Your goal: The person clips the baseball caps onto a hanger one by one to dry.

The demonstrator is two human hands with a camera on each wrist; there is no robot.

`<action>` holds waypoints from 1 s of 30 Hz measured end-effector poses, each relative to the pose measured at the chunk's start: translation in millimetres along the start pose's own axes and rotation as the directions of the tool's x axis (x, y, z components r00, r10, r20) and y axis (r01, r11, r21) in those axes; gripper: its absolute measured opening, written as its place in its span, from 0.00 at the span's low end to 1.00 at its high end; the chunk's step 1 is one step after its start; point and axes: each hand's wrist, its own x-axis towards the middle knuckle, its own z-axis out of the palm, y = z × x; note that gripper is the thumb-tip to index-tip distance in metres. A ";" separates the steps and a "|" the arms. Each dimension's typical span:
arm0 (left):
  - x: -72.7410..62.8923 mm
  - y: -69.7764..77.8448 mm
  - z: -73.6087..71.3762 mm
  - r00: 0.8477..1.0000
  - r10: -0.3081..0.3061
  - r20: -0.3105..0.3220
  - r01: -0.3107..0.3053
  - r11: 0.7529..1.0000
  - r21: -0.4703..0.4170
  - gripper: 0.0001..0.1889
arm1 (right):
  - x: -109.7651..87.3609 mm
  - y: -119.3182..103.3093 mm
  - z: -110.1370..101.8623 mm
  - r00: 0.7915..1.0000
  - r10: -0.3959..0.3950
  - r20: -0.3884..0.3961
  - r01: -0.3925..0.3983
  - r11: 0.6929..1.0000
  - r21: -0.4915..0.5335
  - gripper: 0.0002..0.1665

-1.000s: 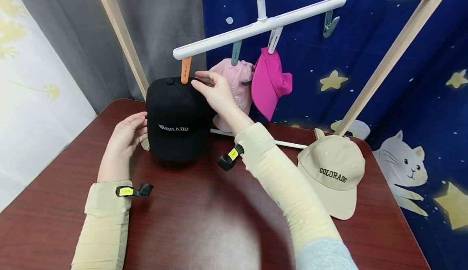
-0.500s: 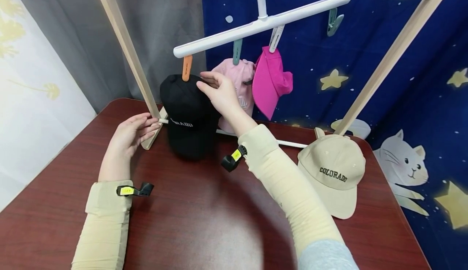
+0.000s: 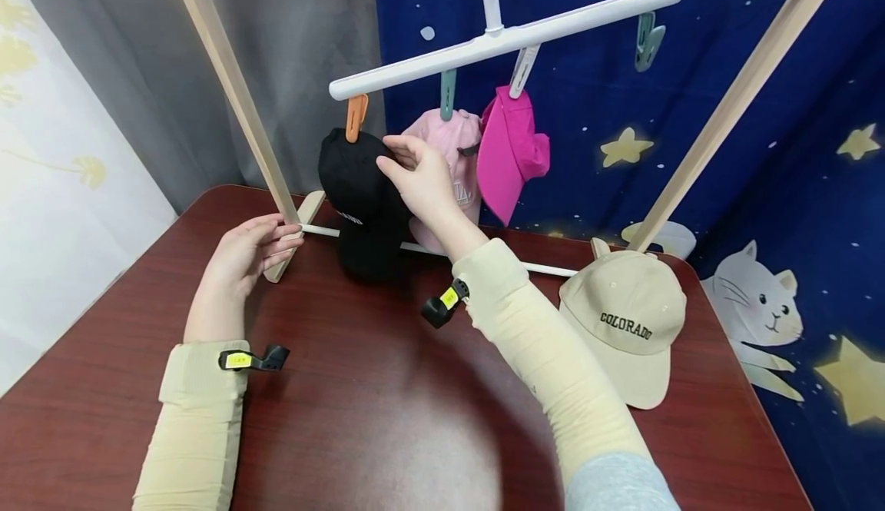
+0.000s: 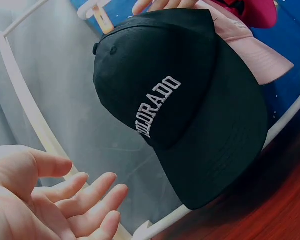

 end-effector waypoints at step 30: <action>-10.7 5.7 43.7 0.997 0.047 0.068 -0.067 0.935 0.348 0.10 | -30.8 -21.3 -36.1 0.991 -0.127 0.042 0.132 0.982 -0.134 0.16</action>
